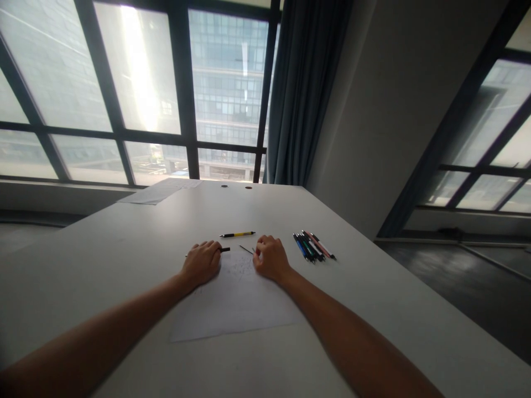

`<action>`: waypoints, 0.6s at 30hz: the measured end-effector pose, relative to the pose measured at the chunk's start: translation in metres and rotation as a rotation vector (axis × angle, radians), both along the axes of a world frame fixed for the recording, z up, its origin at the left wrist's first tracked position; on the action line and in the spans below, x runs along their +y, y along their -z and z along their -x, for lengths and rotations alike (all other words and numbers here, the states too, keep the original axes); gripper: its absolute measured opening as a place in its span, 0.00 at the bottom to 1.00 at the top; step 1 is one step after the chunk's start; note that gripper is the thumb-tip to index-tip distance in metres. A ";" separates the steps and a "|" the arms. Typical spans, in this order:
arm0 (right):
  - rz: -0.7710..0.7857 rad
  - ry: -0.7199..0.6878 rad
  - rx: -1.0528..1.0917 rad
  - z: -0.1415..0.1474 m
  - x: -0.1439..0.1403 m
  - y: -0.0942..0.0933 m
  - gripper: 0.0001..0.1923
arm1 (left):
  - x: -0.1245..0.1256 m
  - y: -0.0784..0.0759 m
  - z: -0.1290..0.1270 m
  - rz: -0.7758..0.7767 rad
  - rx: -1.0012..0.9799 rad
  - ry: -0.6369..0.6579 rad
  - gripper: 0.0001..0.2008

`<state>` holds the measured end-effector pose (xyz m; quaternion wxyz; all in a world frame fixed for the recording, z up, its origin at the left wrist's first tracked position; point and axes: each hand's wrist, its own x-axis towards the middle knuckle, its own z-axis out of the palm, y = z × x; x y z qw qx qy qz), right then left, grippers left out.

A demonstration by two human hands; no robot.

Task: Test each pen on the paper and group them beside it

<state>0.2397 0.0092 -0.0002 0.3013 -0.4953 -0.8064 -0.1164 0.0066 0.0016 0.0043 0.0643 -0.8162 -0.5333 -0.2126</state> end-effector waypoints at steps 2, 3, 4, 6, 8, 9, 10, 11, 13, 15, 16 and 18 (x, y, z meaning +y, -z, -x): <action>0.018 -0.002 -0.029 0.005 -0.003 -0.001 0.06 | 0.000 0.000 0.001 -0.007 0.008 0.030 0.12; 0.016 0.002 -0.024 0.005 -0.003 -0.001 0.06 | 0.000 0.000 0.001 -0.008 0.011 0.048 0.12; 0.010 0.007 -0.017 0.005 -0.003 -0.001 0.05 | 0.000 0.001 0.002 -0.009 0.013 0.069 0.12; -0.011 0.020 0.000 0.002 -0.001 -0.001 0.05 | 0.001 0.002 0.003 -0.009 0.003 0.105 0.13; -0.025 0.024 0.009 0.000 0.000 0.000 0.05 | 0.001 0.003 0.005 -0.010 -0.018 0.123 0.14; -0.025 0.018 0.010 0.000 0.000 0.000 0.05 | 0.002 0.003 0.005 -0.010 -0.026 0.126 0.15; -0.020 0.008 0.011 0.000 0.000 0.001 0.05 | 0.002 0.003 0.005 -0.009 -0.031 0.128 0.16; -0.011 -0.003 0.011 0.001 0.000 0.001 0.05 | 0.001 0.003 0.006 -0.006 -0.033 0.133 0.16; 0.018 -0.021 0.008 0.003 -0.003 0.001 0.05 | 0.001 0.002 0.006 -0.002 -0.030 0.151 0.16; 0.049 -0.027 -0.004 0.006 -0.005 0.000 0.05 | 0.000 0.001 0.005 0.000 -0.027 0.171 0.17; 0.065 -0.028 -0.014 0.006 -0.007 -0.001 0.05 | 0.000 0.001 0.005 0.000 -0.027 0.178 0.17; 0.097 -0.029 -0.038 0.007 -0.008 -0.002 0.03 | 0.000 0.002 0.004 0.000 -0.035 0.184 0.15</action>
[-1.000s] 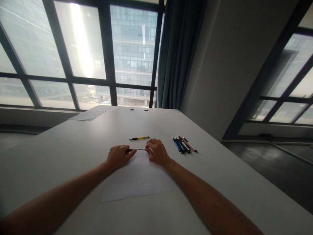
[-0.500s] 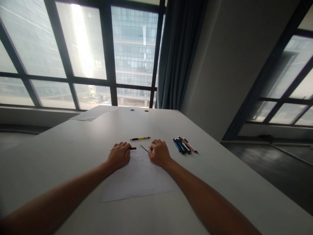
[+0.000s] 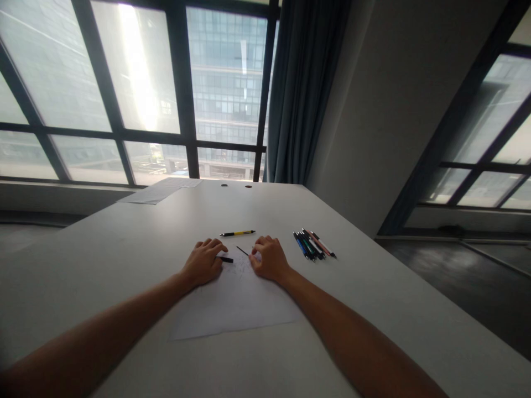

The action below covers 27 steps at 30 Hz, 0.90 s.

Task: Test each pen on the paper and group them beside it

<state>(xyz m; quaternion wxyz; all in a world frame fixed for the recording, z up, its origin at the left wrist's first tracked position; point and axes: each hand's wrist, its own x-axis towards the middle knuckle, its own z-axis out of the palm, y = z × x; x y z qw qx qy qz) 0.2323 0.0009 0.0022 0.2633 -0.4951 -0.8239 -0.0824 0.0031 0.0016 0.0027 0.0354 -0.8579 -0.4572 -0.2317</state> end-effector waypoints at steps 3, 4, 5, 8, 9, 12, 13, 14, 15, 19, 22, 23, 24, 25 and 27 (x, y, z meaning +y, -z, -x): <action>0.036 0.004 -0.020 0.001 -0.001 -0.001 0.02 | 0.001 0.002 -0.001 0.013 -0.013 0.024 0.11; 0.044 0.005 -0.020 0.001 -0.001 -0.001 0.02 | 0.001 0.003 -0.001 0.021 -0.016 0.037 0.10; 0.051 0.004 -0.020 0.001 0.000 0.000 0.02 | 0.002 0.003 -0.001 0.024 -0.018 0.048 0.09; 0.069 0.002 -0.024 0.002 0.001 0.001 0.03 | 0.003 0.004 -0.001 -0.006 -0.048 0.042 0.08; 0.066 0.006 -0.023 0.002 0.001 0.002 0.03 | 0.004 0.004 -0.001 -0.025 -0.074 0.020 0.08; 0.011 0.042 0.035 0.002 0.002 0.003 0.05 | 0.005 0.004 0.000 -0.063 -0.173 -0.075 0.09; -0.018 0.060 0.069 0.002 0.003 0.003 0.05 | 0.005 0.005 0.000 -0.067 -0.200 -0.098 0.09; -0.047 0.074 0.101 0.001 0.004 0.004 0.05 | 0.005 0.005 0.000 -0.071 -0.218 -0.112 0.09; -0.074 0.080 0.128 0.001 0.004 0.004 0.06 | 0.006 0.005 0.000 -0.074 -0.228 -0.117 0.09; -0.161 0.060 0.173 -0.002 0.006 0.005 0.06 | 0.008 0.008 0.001 -0.081 -0.242 -0.098 0.09; -0.184 0.054 0.180 -0.002 0.006 0.005 0.06 | 0.010 0.010 0.001 -0.079 -0.264 -0.079 0.09; -0.183 0.051 0.178 -0.002 0.006 0.005 0.06 | 0.010 0.010 0.001 -0.080 -0.276 -0.068 0.09; -0.180 0.046 0.175 -0.002 0.006 0.006 0.06 | 0.011 0.011 0.002 -0.083 -0.288 -0.054 0.08; -0.179 0.041 0.173 -0.002 0.007 0.006 0.06 | 0.011 0.012 0.002 -0.087 -0.297 -0.038 0.08; -0.185 0.024 0.166 -0.003 0.007 0.006 0.07 | 0.012 0.013 0.002 -0.092 -0.309 -0.008 0.08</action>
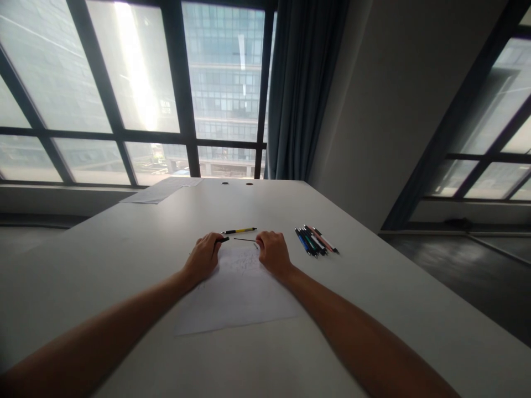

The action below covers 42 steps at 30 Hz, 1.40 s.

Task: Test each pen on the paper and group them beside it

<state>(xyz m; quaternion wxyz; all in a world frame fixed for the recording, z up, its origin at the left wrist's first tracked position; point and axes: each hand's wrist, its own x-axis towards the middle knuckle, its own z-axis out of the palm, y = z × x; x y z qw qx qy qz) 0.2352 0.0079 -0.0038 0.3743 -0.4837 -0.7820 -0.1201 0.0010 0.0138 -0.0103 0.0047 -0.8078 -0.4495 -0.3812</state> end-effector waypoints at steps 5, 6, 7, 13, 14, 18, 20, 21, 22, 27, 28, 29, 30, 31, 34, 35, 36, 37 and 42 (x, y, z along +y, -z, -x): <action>-0.093 -0.052 -0.040 -0.001 -0.001 -0.003 0.09 | 0.002 0.003 0.000 0.011 0.003 0.055 0.09; -0.115 -0.068 -0.044 0.000 -0.002 -0.005 0.09 | 0.002 0.004 0.000 0.009 0.010 0.075 0.09; -0.128 -0.099 -0.050 0.001 -0.003 -0.006 0.10 | 0.002 0.004 0.000 0.004 0.017 0.100 0.09; -0.017 -0.227 -0.062 0.007 -0.003 -0.006 0.15 | 0.005 0.007 -0.001 -0.047 0.002 0.179 0.14; 0.002 -0.152 -0.054 0.006 -0.001 -0.005 0.15 | 0.005 0.007 0.000 -0.051 -0.008 0.184 0.14; 0.093 0.103 -0.121 0.000 0.006 -0.001 0.06 | 0.001 0.002 0.001 -0.066 0.008 0.203 0.12; 0.133 0.131 -0.159 -0.001 0.008 0.000 0.04 | -0.002 -0.002 0.001 -0.053 0.036 0.171 0.13; 0.148 0.133 -0.168 0.000 0.008 0.000 0.04 | -0.004 -0.003 0.001 -0.037 0.046 0.153 0.13; 0.160 0.131 -0.173 0.001 0.009 0.000 0.04 | -0.006 -0.005 0.001 -0.020 0.055 0.141 0.13; 0.123 0.091 -0.126 0.004 0.006 -0.003 0.05 | -0.008 -0.006 0.000 0.015 0.087 0.115 0.11; 0.099 0.071 -0.107 0.005 0.005 -0.004 0.06 | -0.008 -0.006 -0.001 0.018 0.093 0.103 0.10; 0.076 0.049 -0.092 0.005 0.003 -0.005 0.06 | -0.008 -0.005 -0.001 0.022 0.098 0.091 0.10; 0.058 0.025 -0.084 0.005 0.002 -0.005 0.06 | -0.007 -0.005 -0.001 0.027 0.100 0.083 0.10; 0.046 0.004 -0.082 0.006 0.001 -0.006 0.06 | -0.007 -0.004 -0.001 0.033 0.100 0.078 0.09; 0.027 -0.029 -0.086 0.007 -0.002 -0.007 0.06 | -0.006 -0.004 -0.001 0.041 0.096 0.082 0.09; 0.024 -0.035 -0.089 0.008 -0.003 -0.007 0.06 | -0.007 -0.003 -0.001 0.041 0.096 0.085 0.09; 0.023 -0.039 -0.093 0.008 -0.003 -0.007 0.06 | -0.007 -0.003 -0.001 0.041 0.094 0.088 0.08; 0.024 -0.043 -0.097 0.009 -0.004 -0.007 0.06 | -0.007 -0.003 -0.001 0.040 0.092 0.088 0.08; 0.031 -0.059 -0.112 0.010 -0.004 -0.007 0.07 | -0.006 -0.003 -0.001 0.045 0.083 0.096 0.09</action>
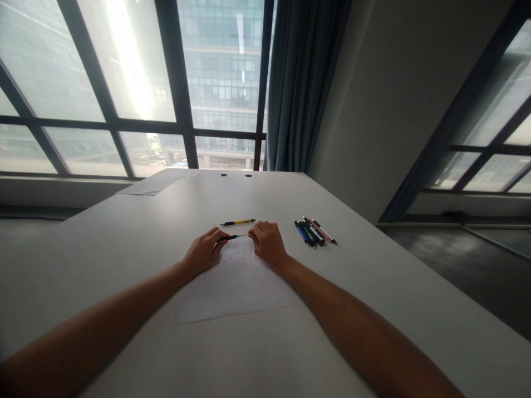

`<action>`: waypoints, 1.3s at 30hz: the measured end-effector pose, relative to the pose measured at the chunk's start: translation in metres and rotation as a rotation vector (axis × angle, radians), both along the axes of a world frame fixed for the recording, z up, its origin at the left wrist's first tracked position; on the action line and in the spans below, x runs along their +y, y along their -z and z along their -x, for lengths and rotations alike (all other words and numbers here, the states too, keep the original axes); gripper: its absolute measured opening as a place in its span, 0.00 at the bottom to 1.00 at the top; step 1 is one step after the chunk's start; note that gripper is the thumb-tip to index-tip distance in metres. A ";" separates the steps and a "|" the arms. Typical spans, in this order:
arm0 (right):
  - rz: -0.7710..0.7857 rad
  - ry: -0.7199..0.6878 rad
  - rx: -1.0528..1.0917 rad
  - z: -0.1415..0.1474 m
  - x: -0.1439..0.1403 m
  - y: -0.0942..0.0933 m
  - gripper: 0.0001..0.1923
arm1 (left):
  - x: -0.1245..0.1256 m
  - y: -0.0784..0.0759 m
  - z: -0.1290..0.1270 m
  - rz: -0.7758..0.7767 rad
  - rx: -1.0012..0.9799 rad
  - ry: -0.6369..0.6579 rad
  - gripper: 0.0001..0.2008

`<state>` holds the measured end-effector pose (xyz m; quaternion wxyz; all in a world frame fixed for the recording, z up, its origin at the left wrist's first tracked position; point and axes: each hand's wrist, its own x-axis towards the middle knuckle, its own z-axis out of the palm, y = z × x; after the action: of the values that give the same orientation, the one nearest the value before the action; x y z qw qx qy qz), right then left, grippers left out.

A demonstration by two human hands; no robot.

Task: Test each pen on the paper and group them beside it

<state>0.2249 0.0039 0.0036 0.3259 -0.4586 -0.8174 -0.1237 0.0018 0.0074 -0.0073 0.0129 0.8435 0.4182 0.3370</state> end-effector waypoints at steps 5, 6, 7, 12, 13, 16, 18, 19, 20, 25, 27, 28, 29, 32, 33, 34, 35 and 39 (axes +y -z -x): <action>-0.018 -0.020 -0.037 0.002 -0.002 -0.002 0.07 | 0.001 0.001 0.000 -0.005 0.004 0.016 0.09; -0.022 -0.025 -0.054 0.003 -0.002 -0.002 0.07 | 0.001 0.001 0.000 -0.007 0.006 0.027 0.10; -0.027 -0.030 -0.075 0.004 -0.003 -0.002 0.07 | 0.001 0.001 0.000 -0.009 0.007 0.042 0.10; -0.073 -0.024 -0.191 0.010 -0.006 -0.005 0.09 | 0.002 0.003 -0.001 -0.020 -0.009 0.110 0.11; -0.079 -0.028 -0.208 0.011 -0.006 -0.005 0.10 | 0.002 0.003 -0.001 -0.023 -0.015 0.125 0.11; -0.057 -0.077 -0.186 0.012 -0.007 -0.003 0.12 | 0.003 0.003 0.000 -0.032 -0.026 0.161 0.11; -0.013 -0.140 -0.103 0.011 -0.005 -0.001 0.11 | 0.002 0.002 0.000 -0.035 -0.031 0.165 0.11; 0.004 -0.155 -0.051 0.008 -0.004 0.000 0.11 | 0.002 0.002 0.000 -0.036 -0.031 0.163 0.11; 0.013 -0.144 0.000 0.006 -0.001 0.001 0.12 | 0.002 0.002 0.000 -0.036 -0.031 0.161 0.11; 0.036 0.151 0.044 -0.016 0.015 0.005 0.13 | 0.000 0.000 -0.002 -0.023 -0.020 0.155 0.11; 0.093 0.188 -0.017 -0.023 0.022 0.008 0.13 | 0.001 0.001 -0.002 -0.012 -0.014 0.143 0.11; 0.127 0.189 -0.038 -0.025 0.025 0.010 0.12 | 0.001 0.001 -0.003 -0.009 -0.011 0.136 0.11; 0.161 0.186 -0.047 -0.027 0.027 0.011 0.10 | 0.001 0.002 -0.003 -0.006 -0.006 0.131 0.11; 0.201 0.146 0.004 -0.026 0.029 0.012 0.07 | 0.002 0.003 -0.002 -0.001 -0.001 0.113 0.10; 0.191 0.110 0.059 -0.024 0.027 0.011 0.07 | 0.002 0.003 -0.002 0.001 -0.003 0.105 0.10; 0.176 0.063 0.131 -0.021 0.025 0.010 0.07 | 0.002 0.003 -0.002 0.003 -0.006 0.094 0.10; 0.161 0.006 0.213 -0.018 0.022 0.008 0.06 | 0.002 0.003 -0.002 0.006 -0.011 0.081 0.10; 0.164 -0.175 0.437 -0.005 0.006 0.002 0.06 | 0.003 0.004 -0.002 0.003 -0.028 0.041 0.09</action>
<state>0.2297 0.0096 0.0011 0.4660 -0.4270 -0.7714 0.0738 0.0035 0.0103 -0.0112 0.0271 0.8471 0.4010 0.3477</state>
